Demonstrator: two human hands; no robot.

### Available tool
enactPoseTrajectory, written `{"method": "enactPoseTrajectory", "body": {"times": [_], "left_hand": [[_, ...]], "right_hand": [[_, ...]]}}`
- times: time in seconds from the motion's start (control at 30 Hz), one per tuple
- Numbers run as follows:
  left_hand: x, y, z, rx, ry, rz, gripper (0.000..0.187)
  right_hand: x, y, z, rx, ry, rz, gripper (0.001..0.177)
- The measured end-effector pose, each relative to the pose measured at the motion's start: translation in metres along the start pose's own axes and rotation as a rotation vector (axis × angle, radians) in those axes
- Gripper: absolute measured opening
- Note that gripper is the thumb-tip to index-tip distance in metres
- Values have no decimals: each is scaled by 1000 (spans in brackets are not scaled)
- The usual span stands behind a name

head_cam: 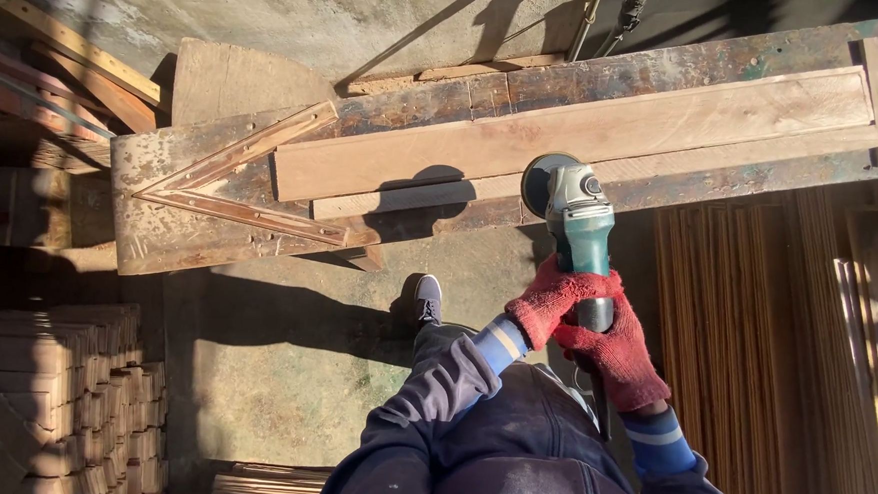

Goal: Sanding a long piece of wood using an angle grinder equipped with a sanding disc.

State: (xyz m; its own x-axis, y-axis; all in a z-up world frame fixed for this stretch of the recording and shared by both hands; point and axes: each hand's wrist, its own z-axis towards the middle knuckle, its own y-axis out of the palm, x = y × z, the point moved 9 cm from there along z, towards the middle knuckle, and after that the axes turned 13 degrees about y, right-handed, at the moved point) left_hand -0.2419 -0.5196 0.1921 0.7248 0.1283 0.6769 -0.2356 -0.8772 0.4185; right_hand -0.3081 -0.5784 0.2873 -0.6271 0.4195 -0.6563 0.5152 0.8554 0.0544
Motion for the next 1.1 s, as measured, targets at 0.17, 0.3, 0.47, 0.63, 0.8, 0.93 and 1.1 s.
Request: {"method": "enactPoseTrajectory", "body": {"times": [0.17,0.3,0.47,0.63,0.8,0.93,1.1], "left_hand": [[21,-15,4,47,43,-59,66],[43,-49,7,70,73,-124,73],[65,-110,21,123,42,-96,74],[98,-118,18,147,22,-49,75],[90,-90,51,125,61,-3,78],[68,-60,82,111,60,12,79],[59,-35,108,100,112,12,78]], "right_hand": [[10,13,26,32,38,-105,64],[22,45,53,45,46,-174,67],[10,113,69,-26,55,-140,61],[25,119,100,27,90,-181,62],[-12,99,112,89,43,-218,51],[-24,62,122,149,44,-257,49],[-38,38,132,162,-3,-217,51]]}}
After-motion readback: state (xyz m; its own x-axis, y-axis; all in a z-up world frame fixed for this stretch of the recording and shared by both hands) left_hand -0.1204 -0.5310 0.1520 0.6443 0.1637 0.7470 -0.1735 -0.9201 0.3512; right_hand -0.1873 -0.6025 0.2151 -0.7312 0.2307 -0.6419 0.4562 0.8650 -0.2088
